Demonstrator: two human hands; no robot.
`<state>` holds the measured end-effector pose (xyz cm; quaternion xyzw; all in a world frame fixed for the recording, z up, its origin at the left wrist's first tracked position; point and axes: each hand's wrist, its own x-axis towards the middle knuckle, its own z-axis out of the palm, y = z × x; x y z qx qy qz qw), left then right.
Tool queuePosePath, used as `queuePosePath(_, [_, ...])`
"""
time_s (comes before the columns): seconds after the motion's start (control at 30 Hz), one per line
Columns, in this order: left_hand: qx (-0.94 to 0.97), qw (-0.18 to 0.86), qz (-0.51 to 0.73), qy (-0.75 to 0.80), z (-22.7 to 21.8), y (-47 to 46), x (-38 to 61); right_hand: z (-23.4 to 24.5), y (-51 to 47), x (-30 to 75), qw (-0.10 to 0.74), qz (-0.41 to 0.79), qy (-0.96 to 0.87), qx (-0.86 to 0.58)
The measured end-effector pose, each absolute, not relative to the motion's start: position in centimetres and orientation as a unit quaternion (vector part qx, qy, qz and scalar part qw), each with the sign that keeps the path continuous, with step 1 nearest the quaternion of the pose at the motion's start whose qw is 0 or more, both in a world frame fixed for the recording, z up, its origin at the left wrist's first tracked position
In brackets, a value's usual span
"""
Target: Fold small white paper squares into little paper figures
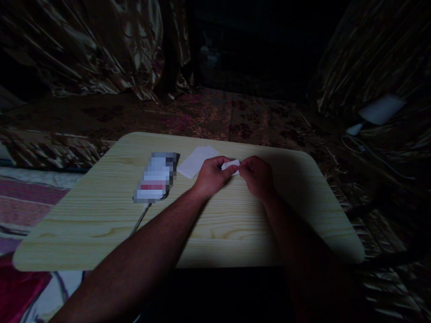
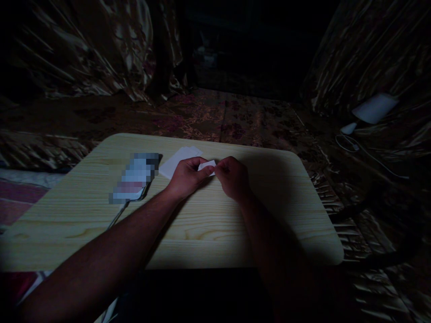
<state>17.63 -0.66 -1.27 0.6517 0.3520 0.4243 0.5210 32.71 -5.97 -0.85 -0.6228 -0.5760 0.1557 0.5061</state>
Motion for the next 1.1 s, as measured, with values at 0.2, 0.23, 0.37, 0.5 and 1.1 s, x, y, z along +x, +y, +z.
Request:
queuePosePath(0.2, [0.641,0.531,0.418,0.364,-1.12,-0.87,17.73,-0.89,-5.90,32.60,0.527,0.180,-0.558,-0.615])
queuePosePath(0.23, [0.639,0.532,0.418,0.366,-1.10,-0.90,17.74,-0.92,-5.86,32.61,0.532,0.187,-0.557,-0.610])
queuePosePath(0.37, [0.631,0.545,0.415,0.364,-1.05,-0.94,17.71,-0.86,-5.80,32.71,0.530,0.202,-0.563,-0.601])
queuePosePath(0.5, [0.632,0.550,0.410,0.361,-1.09,-0.88,17.64,-0.60,-5.94,32.71,0.521,0.201,-0.568,-0.605])
queuePosePath(1.1, [0.643,0.554,0.398,0.348,-1.09,-1.06,17.71,-0.72,-5.93,32.62,0.534,0.210,-0.554,-0.604])
